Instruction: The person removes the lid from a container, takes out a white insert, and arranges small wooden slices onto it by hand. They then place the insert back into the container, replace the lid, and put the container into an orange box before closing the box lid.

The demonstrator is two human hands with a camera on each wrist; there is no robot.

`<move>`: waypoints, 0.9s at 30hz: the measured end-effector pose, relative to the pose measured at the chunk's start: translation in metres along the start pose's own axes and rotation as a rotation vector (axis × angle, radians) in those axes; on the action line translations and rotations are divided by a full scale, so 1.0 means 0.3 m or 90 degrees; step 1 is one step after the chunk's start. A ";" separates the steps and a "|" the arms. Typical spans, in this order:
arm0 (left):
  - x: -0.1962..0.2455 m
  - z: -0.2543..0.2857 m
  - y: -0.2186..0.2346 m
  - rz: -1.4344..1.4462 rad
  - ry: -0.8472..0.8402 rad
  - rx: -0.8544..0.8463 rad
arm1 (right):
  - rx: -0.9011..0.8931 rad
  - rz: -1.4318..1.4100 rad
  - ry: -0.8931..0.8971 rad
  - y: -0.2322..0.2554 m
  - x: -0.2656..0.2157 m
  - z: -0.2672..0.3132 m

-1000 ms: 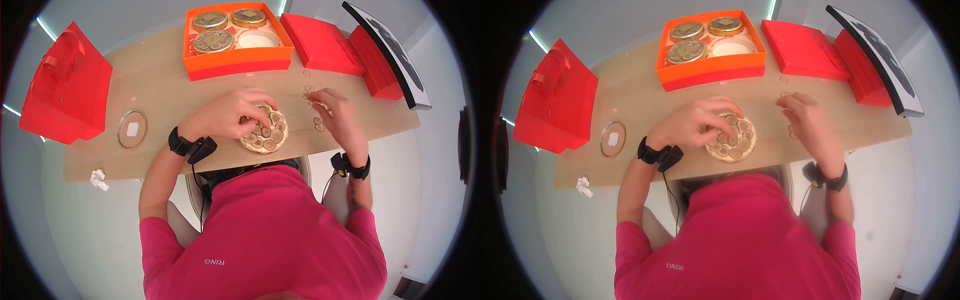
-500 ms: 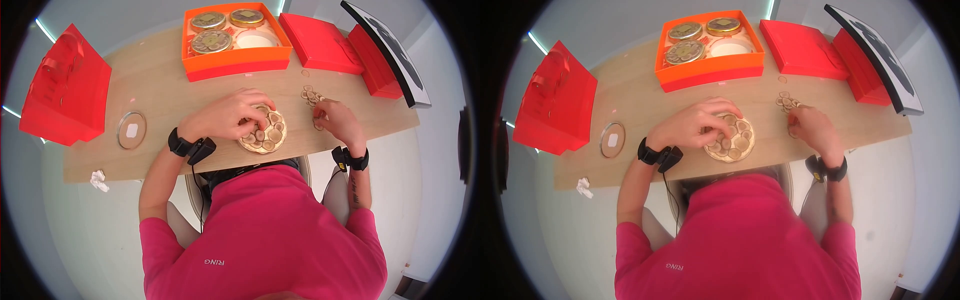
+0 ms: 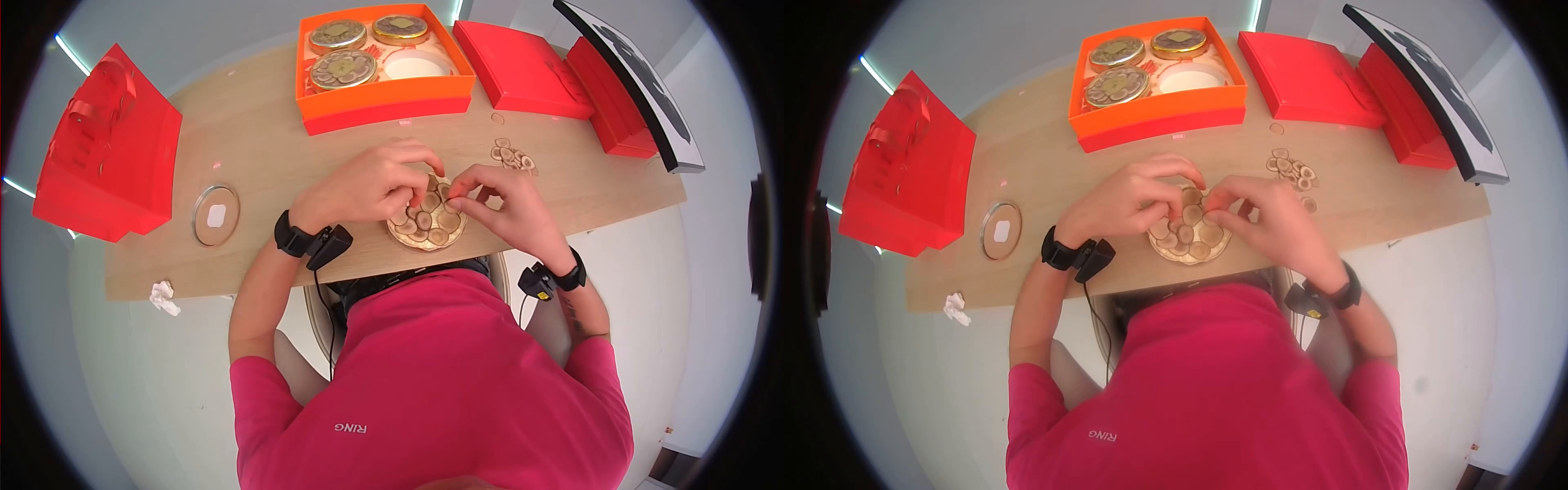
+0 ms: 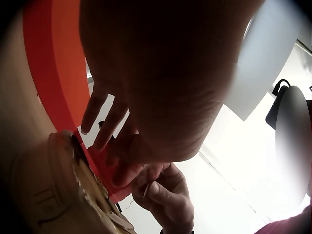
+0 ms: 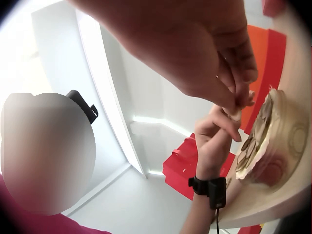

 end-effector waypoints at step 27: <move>0.012 -0.002 -0.098 -0.066 -0.030 -0.109 | 0.021 0.342 -0.262 0.207 0.319 0.018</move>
Point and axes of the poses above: each hand's wrist, its own z-axis away from the middle knuckle, its own y-axis out of the back of the hand, x = y × z, the point moved 8 cm from there along -z, towards the middle knuckle, and after that the axes turned 14 degrees about -y, right-handed, at the moved point
